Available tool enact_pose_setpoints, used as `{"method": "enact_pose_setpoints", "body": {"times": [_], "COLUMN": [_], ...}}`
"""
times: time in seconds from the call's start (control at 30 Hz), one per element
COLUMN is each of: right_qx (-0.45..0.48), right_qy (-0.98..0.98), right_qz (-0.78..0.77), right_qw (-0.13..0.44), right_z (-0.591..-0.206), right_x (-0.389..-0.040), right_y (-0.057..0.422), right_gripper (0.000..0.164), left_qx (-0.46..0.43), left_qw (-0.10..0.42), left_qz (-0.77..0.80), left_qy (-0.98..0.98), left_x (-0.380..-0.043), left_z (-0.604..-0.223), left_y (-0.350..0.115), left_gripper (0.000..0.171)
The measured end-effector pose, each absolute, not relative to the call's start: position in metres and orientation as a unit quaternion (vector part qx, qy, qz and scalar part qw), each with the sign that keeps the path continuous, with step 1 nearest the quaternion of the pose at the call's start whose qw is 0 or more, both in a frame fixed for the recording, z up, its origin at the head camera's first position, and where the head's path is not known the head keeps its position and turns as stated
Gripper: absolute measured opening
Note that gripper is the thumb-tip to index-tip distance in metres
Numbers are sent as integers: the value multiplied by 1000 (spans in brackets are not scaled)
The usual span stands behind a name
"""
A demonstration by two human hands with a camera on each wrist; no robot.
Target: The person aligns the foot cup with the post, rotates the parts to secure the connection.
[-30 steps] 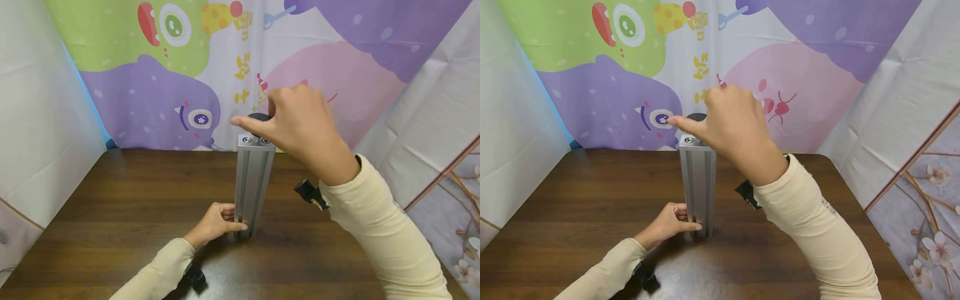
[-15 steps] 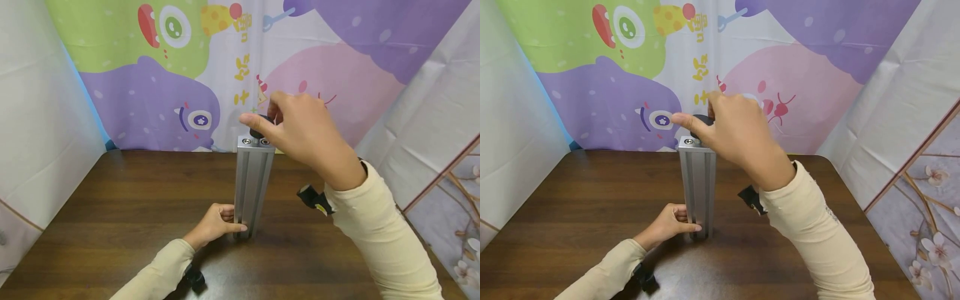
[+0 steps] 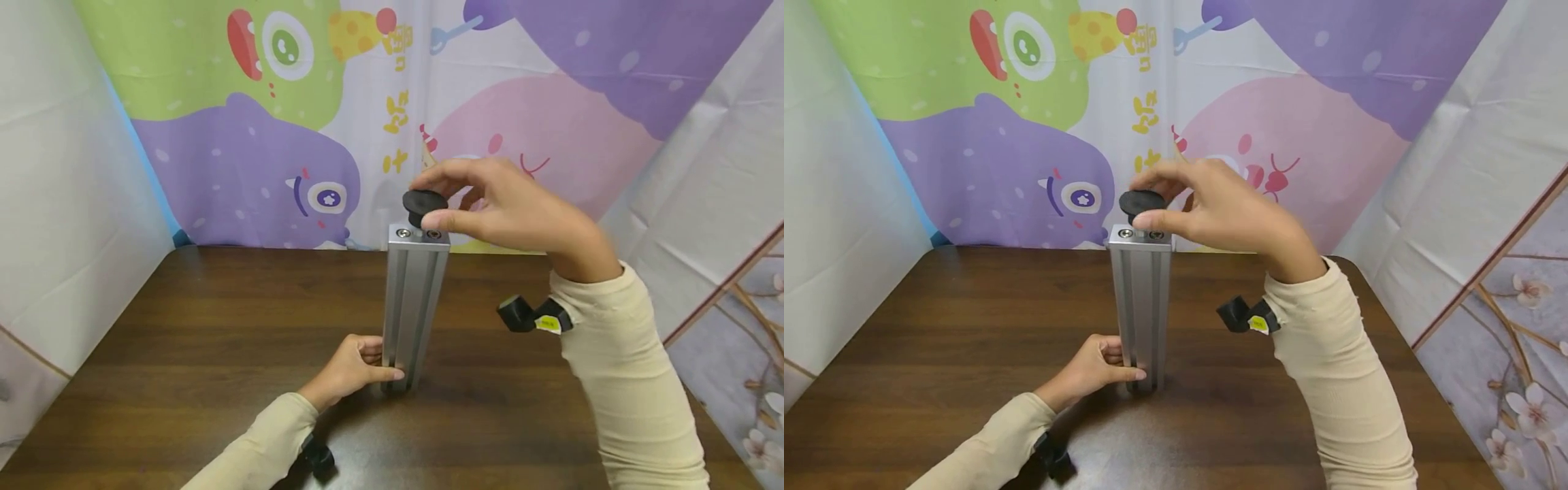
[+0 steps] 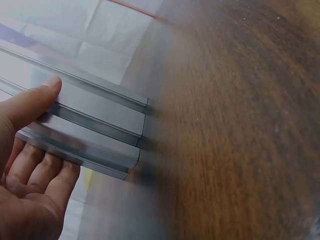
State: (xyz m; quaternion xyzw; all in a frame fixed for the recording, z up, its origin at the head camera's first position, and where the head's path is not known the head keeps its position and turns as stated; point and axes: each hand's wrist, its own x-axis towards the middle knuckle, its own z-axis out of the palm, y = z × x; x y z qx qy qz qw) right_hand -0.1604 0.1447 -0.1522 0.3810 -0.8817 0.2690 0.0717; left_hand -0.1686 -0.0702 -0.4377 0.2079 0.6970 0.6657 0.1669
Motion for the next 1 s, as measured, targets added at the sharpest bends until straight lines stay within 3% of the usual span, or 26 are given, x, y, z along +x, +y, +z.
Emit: {"method": "enact_pose_setpoints", "body": {"times": [0.17,0.3,0.6,0.7,0.83,1.0], "right_qx": [202,155,156,201,350,510], "right_qy": [-929,-932,-934,-935,-907,-837], "right_qz": [265,236,219,212,204,192], "right_qw": [164,230,237,201,116,52], "right_z": [-160,-166,-169,-165,-157,-150], "right_x": [-148,-141,-138,-139,-144,-153], "right_y": [123,111,111,119,135,146], "right_gripper": [51,58,59,52,41,44], "left_qx": [205,206,201,203,203,204], "left_qw": [164,161,162,160,160,165], "left_qz": [665,666,663,665,667,667], "left_qy": [699,698,702,701,699,697], "left_x": [-168,-168,-168,-168,-169,-168], "left_z": [-436,-435,-437,-437,-437,-438], "left_y": [-70,-70,-70,-70,-70,-70], "left_gripper": [41,40,40,40,40,40]}}
